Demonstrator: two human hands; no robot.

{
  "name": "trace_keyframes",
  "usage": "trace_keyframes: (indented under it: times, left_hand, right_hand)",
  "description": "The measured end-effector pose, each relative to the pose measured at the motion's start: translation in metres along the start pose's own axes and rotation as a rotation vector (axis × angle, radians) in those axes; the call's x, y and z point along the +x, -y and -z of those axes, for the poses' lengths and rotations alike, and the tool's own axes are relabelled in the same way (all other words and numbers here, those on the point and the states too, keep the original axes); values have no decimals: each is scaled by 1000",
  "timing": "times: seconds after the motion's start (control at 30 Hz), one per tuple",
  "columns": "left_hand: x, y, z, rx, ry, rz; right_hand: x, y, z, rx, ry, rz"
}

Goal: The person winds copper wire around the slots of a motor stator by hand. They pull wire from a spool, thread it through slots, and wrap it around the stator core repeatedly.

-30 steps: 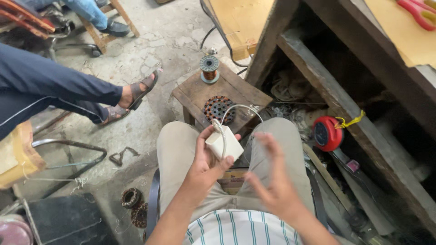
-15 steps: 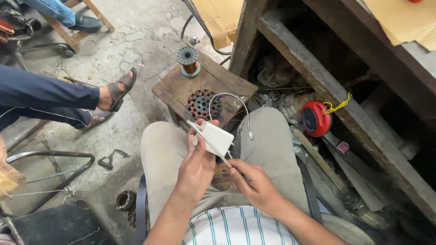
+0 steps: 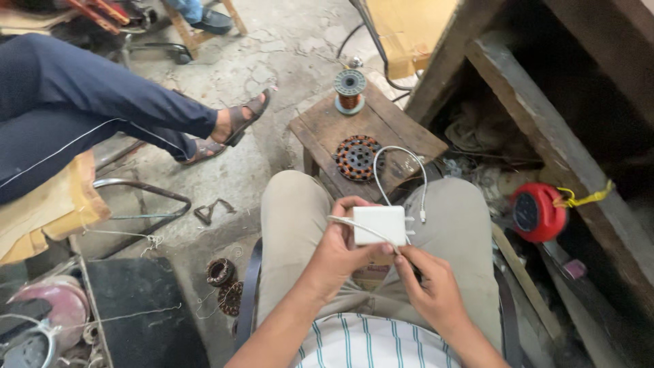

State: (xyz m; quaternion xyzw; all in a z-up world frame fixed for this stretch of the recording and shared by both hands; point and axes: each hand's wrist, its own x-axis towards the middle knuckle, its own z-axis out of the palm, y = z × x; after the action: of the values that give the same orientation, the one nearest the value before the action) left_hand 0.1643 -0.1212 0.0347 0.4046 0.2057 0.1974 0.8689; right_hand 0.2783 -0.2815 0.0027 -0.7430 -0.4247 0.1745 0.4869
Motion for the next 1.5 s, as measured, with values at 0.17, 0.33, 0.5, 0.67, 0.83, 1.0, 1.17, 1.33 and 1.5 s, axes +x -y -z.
trace_keyframes:
  times: [0.17,0.33,0.5,0.67,0.83,1.0,1.17,1.33,1.5]
  left_hand:
    - [0,9,0,35,-1,-79]
    - [3,18,6,147,-8,-232]
    - [5,20,11,145,-21,-220]
    - [-1,14,9,174,60,-225]
    - [-10,2,14,26,206,-95]
    - [-6,-2,3,52,152,-132]
    - [-6,-2,0,273,-41,-137]
    - [-7,-2,2,865,-105,-544]
    - [-6,-7,9,594,52,-229]
  right_hand:
    - [-3,-7,-1,30,45,-30]
    - [-6,-17,2,-24,28,-182]
    - [-7,-31,6,-59,-44,-220]
    - [-5,-49,-2,174,-121,-278]
    - [-10,-60,2,231,-139,-189]
    - [-11,-42,-4,12,55,-288]
    - [-4,0,-5,-32,226,-218]
    - [2,25,17,230,619,-29]
    - [5,11,72,243,549,-210]
